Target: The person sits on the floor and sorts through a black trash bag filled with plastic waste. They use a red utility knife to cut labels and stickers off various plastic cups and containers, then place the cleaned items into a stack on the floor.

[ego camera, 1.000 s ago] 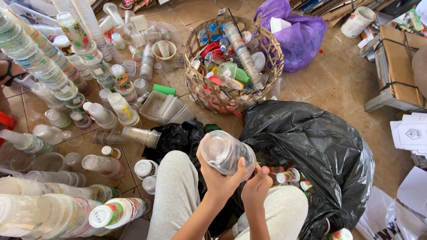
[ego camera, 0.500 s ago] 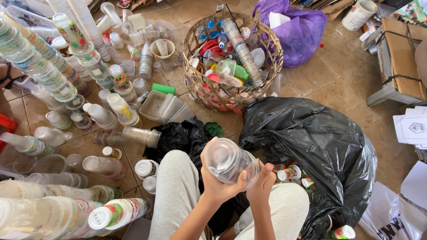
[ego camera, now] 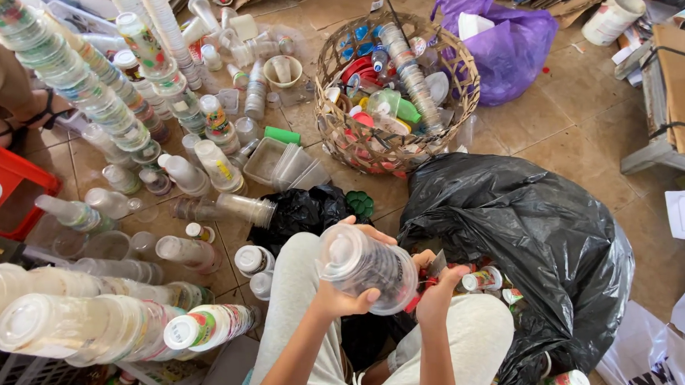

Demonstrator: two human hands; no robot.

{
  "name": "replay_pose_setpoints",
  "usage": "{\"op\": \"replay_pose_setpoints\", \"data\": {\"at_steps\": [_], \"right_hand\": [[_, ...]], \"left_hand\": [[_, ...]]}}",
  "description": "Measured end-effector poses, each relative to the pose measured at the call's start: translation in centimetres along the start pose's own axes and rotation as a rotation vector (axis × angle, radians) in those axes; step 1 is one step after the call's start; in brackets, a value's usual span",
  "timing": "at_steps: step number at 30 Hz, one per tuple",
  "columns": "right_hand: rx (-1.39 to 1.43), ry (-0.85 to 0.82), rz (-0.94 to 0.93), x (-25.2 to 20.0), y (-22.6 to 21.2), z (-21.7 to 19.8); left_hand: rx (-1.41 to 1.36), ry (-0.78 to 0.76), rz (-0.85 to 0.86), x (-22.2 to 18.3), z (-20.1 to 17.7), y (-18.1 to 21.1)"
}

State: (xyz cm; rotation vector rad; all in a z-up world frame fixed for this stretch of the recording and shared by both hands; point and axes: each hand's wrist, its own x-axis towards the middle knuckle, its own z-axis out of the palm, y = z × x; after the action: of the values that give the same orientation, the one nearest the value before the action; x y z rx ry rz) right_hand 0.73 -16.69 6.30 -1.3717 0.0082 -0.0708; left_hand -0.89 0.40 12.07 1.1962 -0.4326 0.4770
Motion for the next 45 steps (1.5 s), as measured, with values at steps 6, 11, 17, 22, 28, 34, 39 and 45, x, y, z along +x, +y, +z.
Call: {"op": "replay_pose_setpoints", "data": {"at_steps": [6,11,17,22,28,34,39,45], "right_hand": [[0.128,-0.126,0.119,-1.6,-0.9,-0.1],[-0.077,-0.008,0.0,-2.5,0.1,0.8],[-0.037,-0.022,-0.135,-2.7,-0.8,1.1],[-0.164,-0.119,-0.225,-3.0,-1.5,1.0],[-0.077,-0.146,-0.148,-3.5,-1.1,1.5],[0.228,-0.278,0.063,-3.7,1.1,0.1],[0.276,-0.415,0.004,-2.8,1.0,0.2],[0.247,-0.302,0.021,-0.2,-1.6,0.4]], "left_hand": [[0.148,0.17,0.044,-1.7,-0.9,-1.7],[-0.23,0.215,-0.142,-2.3,1.0,-1.9],[-0.173,0.3,-0.139,-0.2,1.0,0.1],[-0.079,0.255,-0.066,-0.1,1.1,1.0],[-0.113,0.342,-0.055,-0.2,0.9,0.1],[-0.159,0.284,-0.079,0.0,-0.7,0.6],[-0.166,0.185,-0.08,0.7,-3.0,2.0],[-0.166,0.2,-0.029,0.6,-5.5,3.0]]}}
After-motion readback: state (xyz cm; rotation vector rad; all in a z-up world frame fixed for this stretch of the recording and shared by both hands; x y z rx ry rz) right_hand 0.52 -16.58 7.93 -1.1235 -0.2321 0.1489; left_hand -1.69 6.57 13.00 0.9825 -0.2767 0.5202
